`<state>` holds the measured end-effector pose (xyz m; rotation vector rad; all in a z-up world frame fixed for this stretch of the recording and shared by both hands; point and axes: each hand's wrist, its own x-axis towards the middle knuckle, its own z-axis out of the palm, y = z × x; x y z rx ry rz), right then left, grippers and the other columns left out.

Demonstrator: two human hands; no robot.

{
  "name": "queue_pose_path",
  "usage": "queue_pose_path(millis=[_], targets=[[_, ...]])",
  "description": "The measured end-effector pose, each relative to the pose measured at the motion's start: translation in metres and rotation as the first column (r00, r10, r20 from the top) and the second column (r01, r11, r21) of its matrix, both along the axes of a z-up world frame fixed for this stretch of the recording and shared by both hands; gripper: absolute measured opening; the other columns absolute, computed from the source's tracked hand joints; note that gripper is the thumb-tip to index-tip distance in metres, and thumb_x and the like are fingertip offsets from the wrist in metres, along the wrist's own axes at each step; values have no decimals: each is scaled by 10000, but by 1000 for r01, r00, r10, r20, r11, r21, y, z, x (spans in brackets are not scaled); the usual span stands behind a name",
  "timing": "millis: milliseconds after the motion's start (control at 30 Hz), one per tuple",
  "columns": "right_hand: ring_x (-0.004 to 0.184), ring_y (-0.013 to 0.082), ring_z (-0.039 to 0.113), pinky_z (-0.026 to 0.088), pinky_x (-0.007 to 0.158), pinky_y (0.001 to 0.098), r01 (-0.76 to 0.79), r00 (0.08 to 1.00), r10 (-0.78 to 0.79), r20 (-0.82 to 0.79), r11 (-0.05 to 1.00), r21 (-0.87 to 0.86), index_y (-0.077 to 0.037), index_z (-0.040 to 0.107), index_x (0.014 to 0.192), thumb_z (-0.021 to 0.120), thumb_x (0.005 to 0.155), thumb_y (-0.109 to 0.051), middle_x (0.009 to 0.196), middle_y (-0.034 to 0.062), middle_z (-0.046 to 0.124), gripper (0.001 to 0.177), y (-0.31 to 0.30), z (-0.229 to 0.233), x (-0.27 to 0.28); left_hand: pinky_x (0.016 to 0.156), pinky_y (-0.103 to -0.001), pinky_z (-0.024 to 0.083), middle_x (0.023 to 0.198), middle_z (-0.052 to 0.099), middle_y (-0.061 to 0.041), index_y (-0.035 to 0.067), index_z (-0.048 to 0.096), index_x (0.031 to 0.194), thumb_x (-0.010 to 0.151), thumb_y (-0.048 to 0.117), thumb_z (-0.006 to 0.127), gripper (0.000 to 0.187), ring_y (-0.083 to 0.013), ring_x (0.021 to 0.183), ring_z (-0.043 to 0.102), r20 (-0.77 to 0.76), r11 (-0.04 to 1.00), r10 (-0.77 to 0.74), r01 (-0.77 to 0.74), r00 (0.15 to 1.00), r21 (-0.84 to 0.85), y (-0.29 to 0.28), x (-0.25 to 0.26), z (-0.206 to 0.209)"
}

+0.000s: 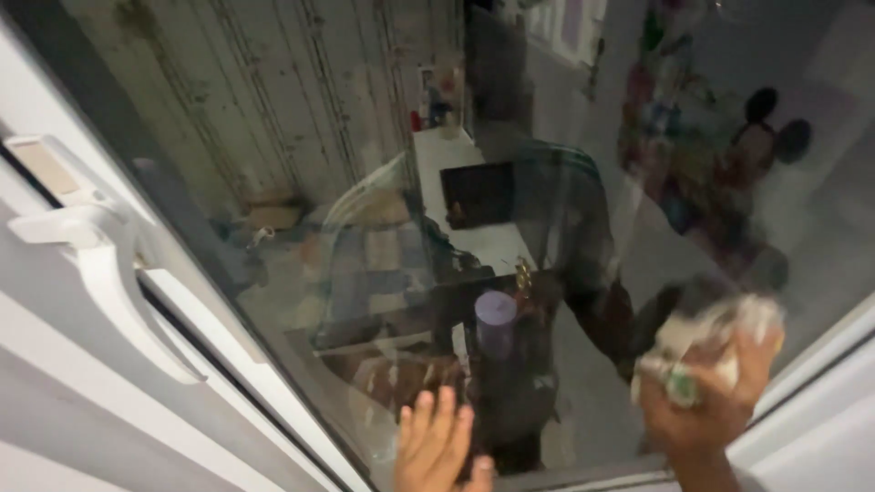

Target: Cleaning a glass window pane using a cloth.

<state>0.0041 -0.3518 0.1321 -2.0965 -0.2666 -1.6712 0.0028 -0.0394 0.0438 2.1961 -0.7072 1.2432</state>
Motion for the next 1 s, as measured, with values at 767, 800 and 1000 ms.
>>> queue_pose_path(millis=[767, 800, 1000], targets=[[1590, 310, 291, 161, 1391, 673, -46, 987, 63, 146, 992, -119, -246, 719, 1165, 826, 780, -172, 1652, -5, 355, 406, 61, 30, 29, 1292, -553, 58, 1624, 367, -117, 161, 577, 1476, 953, 470, 596, 607, -354, 1568, 156, 279, 948, 247, -292, 928, 131, 41, 18, 26], [1591, 326, 252, 119, 1380, 610, -52, 993, 70, 98, 984, -173, -308, 747, 1101, 902, 729, -221, 1605, -7, 394, 413, 68, 16, 28, 1293, -548, 60, 1622, 373, -117, 162, 565, 1486, 958, 470, 596, 611, -348, 1568, 160, 285, 951, 239, -283, 928, 127, 41, 18, 28], [1566, 350, 310, 182, 1317, 806, -72, 992, 92, 90, 977, -200, -237, 664, 1195, 835, 836, -331, 1678, 36, 329, 408, 53, 0, 21, 1299, -541, 32, 1650, 327, -107, 172, 543, 1509, 956, 489, 590, 639, -339, 1579, 120, 279, 951, 225, -273, 933, 143, 41, 19, 24]])
